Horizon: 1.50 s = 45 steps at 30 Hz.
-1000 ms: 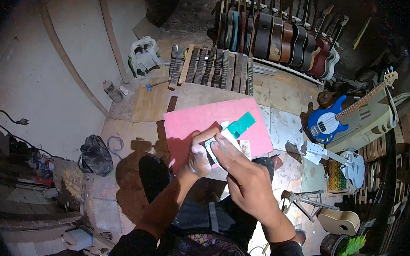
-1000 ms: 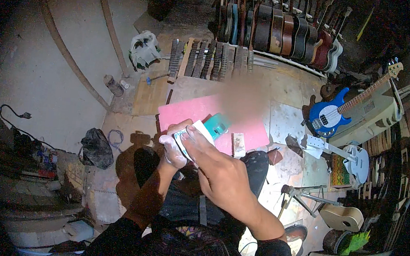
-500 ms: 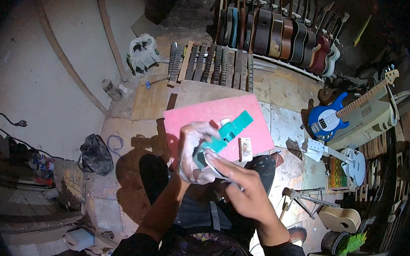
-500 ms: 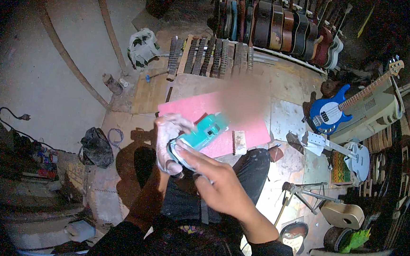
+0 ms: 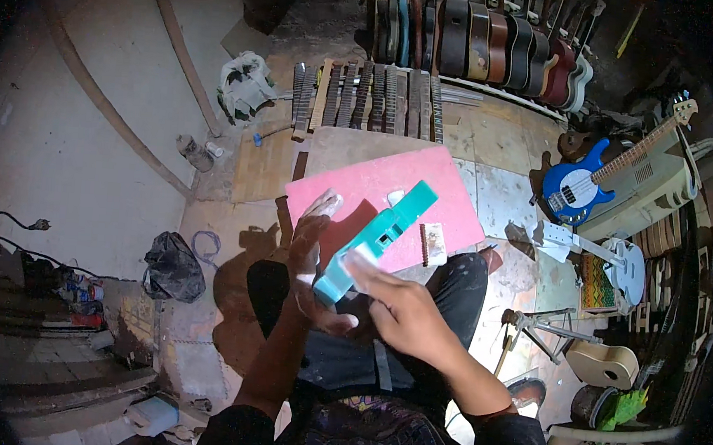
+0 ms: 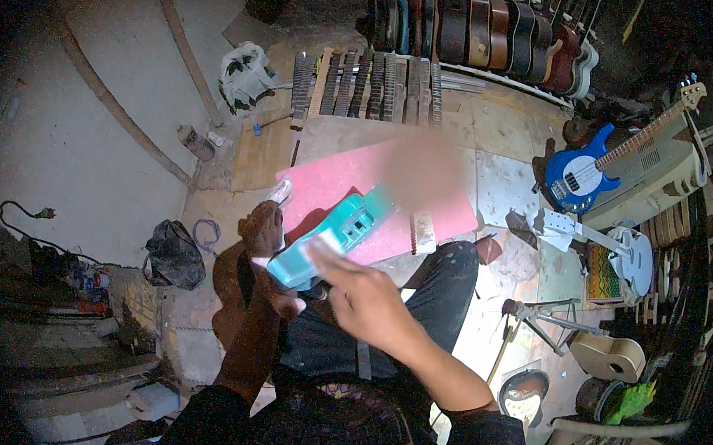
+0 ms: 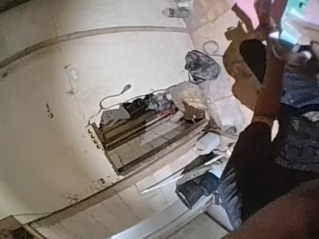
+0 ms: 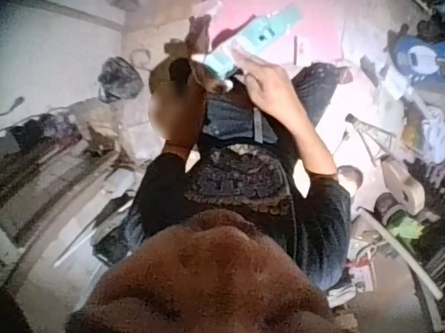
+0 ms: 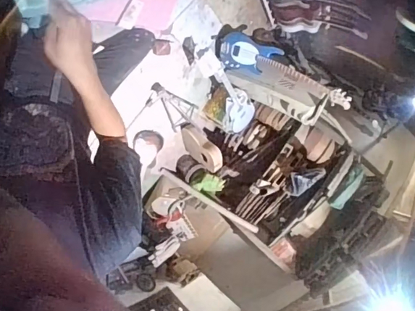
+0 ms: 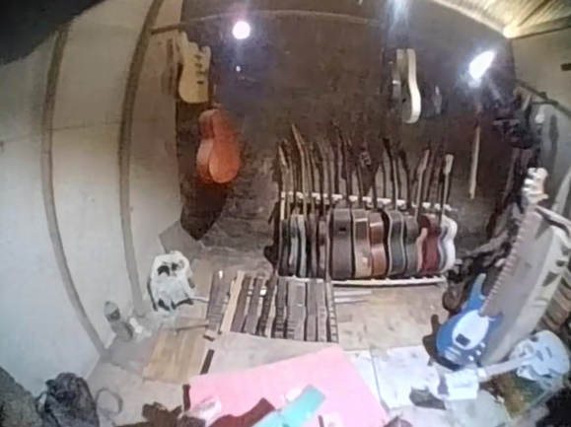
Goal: The person sands the sides and front of a teal guitar body using a small piece of sandpaper held by hand, occasionally wiping the surface with a cloth.
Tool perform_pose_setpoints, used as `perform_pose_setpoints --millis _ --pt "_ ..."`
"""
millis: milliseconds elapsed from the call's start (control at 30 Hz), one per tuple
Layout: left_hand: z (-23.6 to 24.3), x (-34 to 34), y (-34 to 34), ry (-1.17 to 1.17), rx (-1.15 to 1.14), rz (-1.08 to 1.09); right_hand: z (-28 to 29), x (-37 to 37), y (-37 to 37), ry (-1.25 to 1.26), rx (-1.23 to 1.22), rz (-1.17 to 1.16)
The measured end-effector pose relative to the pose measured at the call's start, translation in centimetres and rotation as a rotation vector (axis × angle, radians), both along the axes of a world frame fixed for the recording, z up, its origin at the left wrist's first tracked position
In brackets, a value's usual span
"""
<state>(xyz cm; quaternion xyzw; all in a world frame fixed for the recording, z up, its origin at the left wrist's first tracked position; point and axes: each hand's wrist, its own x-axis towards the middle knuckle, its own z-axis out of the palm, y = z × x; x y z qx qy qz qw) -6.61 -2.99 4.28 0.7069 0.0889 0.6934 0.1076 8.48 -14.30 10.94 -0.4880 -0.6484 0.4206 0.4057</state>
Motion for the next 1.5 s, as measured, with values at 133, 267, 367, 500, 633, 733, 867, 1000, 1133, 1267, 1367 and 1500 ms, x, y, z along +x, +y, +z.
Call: perform_pose_setpoints --millis 133,267,367,500,633,733,867,1000,1133,1267,1367,1500 --pt "-1.2 0.5 -0.6 -0.056 -0.018 0.07 1.2 0.7 -0.1 0.453 -0.44 0.159" --pt "-2.0 0.9 -1.6 -0.133 -0.077 0.137 0.1 -0.1 0.4 -0.041 -0.013 -0.065" --pt "-2.6 1.0 -2.2 -0.173 -0.124 0.172 1.4 0.1 -0.5 0.282 -0.216 0.069" --pt "-2.5 0.8 -2.2 -0.176 -0.131 0.192 -0.1 -0.1 0.8 0.004 -0.003 -0.038" --pt "-1.3 1.2 -2.3 -0.179 -0.127 0.132 3.7 -0.3 -1.4 0.335 -0.299 0.088" --pt "-1.1 1.9 -2.4 -0.2 -0.126 0.118 0.4 0.3 -1.0 0.081 -0.088 -0.022" --pt "-2.7 1.7 -2.9 -0.198 -0.136 0.128 2.9 -1.1 -1.8 0.006 0.031 -0.09" --pt "-3.4 2.2 -3.2 -0.208 -0.162 0.109 0.6 0.5 -1.2 0.092 -0.1 0.008" --pt "-4.0 1.7 -3.3 -0.207 -0.172 0.105 0.4 -0.6 -1.6 -0.204 0.071 -0.146" --pt "-5.1 1.4 -3.3 -0.212 -0.195 0.101 1.0 0.5 -1.9 0.37 -0.39 0.044" --pt "-6.1 1.1 -3.3 -0.218 -0.211 0.099 0.5 -0.4 -1.7 0.045 -0.121 -0.096" --pt "-8.1 0.8 -3.3 -0.228 -0.246 0.087 -0.4 0.3 -2.6 0.453 -0.225 0.099"
